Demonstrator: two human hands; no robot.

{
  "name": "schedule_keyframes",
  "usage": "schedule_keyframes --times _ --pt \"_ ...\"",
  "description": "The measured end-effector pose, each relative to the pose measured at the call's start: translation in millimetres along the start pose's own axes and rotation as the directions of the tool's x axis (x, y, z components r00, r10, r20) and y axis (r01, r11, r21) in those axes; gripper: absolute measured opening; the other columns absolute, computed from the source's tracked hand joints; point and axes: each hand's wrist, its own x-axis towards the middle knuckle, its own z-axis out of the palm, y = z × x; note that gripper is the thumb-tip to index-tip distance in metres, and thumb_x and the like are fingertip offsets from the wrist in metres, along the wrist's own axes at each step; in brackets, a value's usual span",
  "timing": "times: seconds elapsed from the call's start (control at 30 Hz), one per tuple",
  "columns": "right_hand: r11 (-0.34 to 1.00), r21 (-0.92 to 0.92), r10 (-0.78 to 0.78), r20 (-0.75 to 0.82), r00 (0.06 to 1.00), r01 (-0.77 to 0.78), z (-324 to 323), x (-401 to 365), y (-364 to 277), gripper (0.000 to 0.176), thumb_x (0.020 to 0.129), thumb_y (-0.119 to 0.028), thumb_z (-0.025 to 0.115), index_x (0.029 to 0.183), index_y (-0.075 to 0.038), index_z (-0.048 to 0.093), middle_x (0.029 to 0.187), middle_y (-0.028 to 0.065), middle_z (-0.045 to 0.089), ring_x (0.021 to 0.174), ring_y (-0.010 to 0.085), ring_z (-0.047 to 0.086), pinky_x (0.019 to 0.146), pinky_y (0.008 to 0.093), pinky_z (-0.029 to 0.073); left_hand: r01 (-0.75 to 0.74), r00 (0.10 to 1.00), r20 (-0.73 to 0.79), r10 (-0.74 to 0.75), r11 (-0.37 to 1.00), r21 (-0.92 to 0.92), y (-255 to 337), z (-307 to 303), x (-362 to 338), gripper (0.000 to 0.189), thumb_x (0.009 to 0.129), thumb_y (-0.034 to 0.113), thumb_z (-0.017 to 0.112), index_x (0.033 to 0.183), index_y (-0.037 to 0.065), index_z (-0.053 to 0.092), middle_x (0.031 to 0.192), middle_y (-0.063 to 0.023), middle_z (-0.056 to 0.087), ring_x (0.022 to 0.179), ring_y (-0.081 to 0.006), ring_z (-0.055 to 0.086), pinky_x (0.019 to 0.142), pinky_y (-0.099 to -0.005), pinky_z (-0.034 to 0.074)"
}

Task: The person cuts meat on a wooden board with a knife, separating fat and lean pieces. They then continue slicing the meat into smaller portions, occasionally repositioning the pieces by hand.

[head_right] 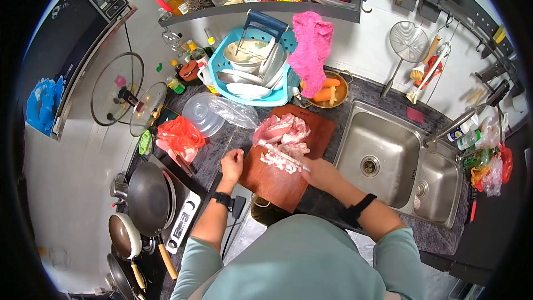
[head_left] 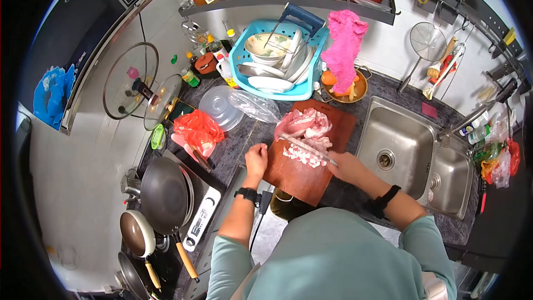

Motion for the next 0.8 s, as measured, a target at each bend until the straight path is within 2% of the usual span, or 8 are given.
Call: schedule_keyframes --times 0.07,0.17,0.2,0.33,0.43,0.6,0.7,0.8 --pt "0.983 -0.165 -0.063 0.141 0.988 0.087 -1 -15 3 0.025 0.09 -0.027 0.059 0.11 -0.012 0.058 0.078 0.0163 0.067 0.072 0.0373 0.067 0.064 0.0506 0.053 0.035 0.997 0.07 -0.036 0.999 0.011 2 7 28 0.02 0.09 0.019 0.068 0.097 0.001 0.072 0.084 -0.0164 0.073 0.078 -0.0232 0.072 0.073 -0.0351 0.055" --pt "0.943 -0.304 -0.034 0.309 0.95 0.133 -3 -31 -6 0.024 0.09 -0.03 0.059 0.109 -0.015 0.057 0.081 0.0117 0.068 0.076 0.0344 0.069 0.065 0.0486 0.054 -0.003 0.979 0.201 -0.002 1.0 0.026 9 21 66 0.02 0.091 0.019 0.068 0.099 0.002 0.073 0.087 -0.0156 0.073 0.081 -0.0222 0.072 0.076 -0.0347 0.055" --pt "0.939 -0.322 -0.009 0.324 0.946 0.119 0 -35 -8 0.024 0.09 -0.03 0.059 0.109 -0.015 0.057 0.082 0.0112 0.068 0.077 0.0339 0.069 0.065 0.0484 0.054 0.03 0.964 0.265 -0.022 0.999 -0.025 7 30 77 0.022 0.087 0.015 0.068 0.103 0.001 0.072 0.092 -0.0174 0.074 0.085 -0.028 0.072 0.078 -0.0356 0.055" --pt "0.943 -0.326 0.042 0.33 0.943 0.072 4 -40 -11 0.023 0.091 -0.031 0.059 0.108 -0.015 0.056 0.084 0.01 0.069 0.078 0.0329 0.07 0.065 0.0473 0.055 0.054 0.871 0.484 -0.081 0.996 0.069 -2 67 105 0.046 0.084 0.023 0.073 0.122 -0.001 0.063 0.11 -0.0216 0.07 0.101 -0.0306 0.069 0.088 -0.0355 0.053" --pt "0.947 -0.319 0.085 0.346 0.934 0.032 12 -45 -14 0.024 0.09 -0.031 0.06 0.108 -0.015 0.055 0.084 0.0098 0.069 0.078 0.0327 0.07 0.066 0.0469 0.055 -0.077 0.889 0.458 -0.006 0.984 0.162 -11 90 114 0.052 0.082 0.025 0.075 0.124 -0.003 0.062 0.112 -0.022 0.07 0.102 -0.0318 0.069 0.089 -0.0362 0.053" --pt "0.951 -0.309 0.12 0.349 0.929 -0.006 18 -46 -23 0.024 0.09 -0.03 0.061 0.108 -0.015 0.056 0.085 0.0109 0.07 0.081 0.0326 0.07 0.067 0.0471 0.056 0.276 0.773 0.6 -0.203 0.961 -0.03 -26 100 121 0.045 0.076 0.024 0.076 0.11 -0.004 0.069 0.099 -0.0188 0.073 0.091 -0.0266 0.071 0.083 -0.0347 0.054" --pt "0.957 -0.291 0.114 0.342 0.933 -0.01 20 -42 -17 0.024 0.089 -0.03 0.061 0.108 -0.016 0.057 0.086 0.0119 0.07 0.083 0.0328 0.07 0.069 0.0473 0.056 0.137 0.775 0.592 -0.224 0.973 0.188 14 73 112 0.042 0.076 0.023 0.076 0.107 -0.005 0.07 0.096 -0.0164 0.074 0.089 -0.024 0.071 0.08 -0.0339 0.054" --pt "0.964 -0.266 0.119 0.349 0.93 -0.023 10 -29 -14 0.025 0.088 -0.03 0.061 0.108 -0.015 0.059 0.087 0.0136 0.07 0.084 0.0347 0.07 0.072 0.0479 0.055 0.081 0.828 0.537 -0.16 0.983 0.168 13 64 104 0.034 0.079 0.019 0.073 0.103 -0.005 0.07 0.093 -0.0136 0.073 0.085 -0.0202 0.069 0.078 -0.033 0.054"
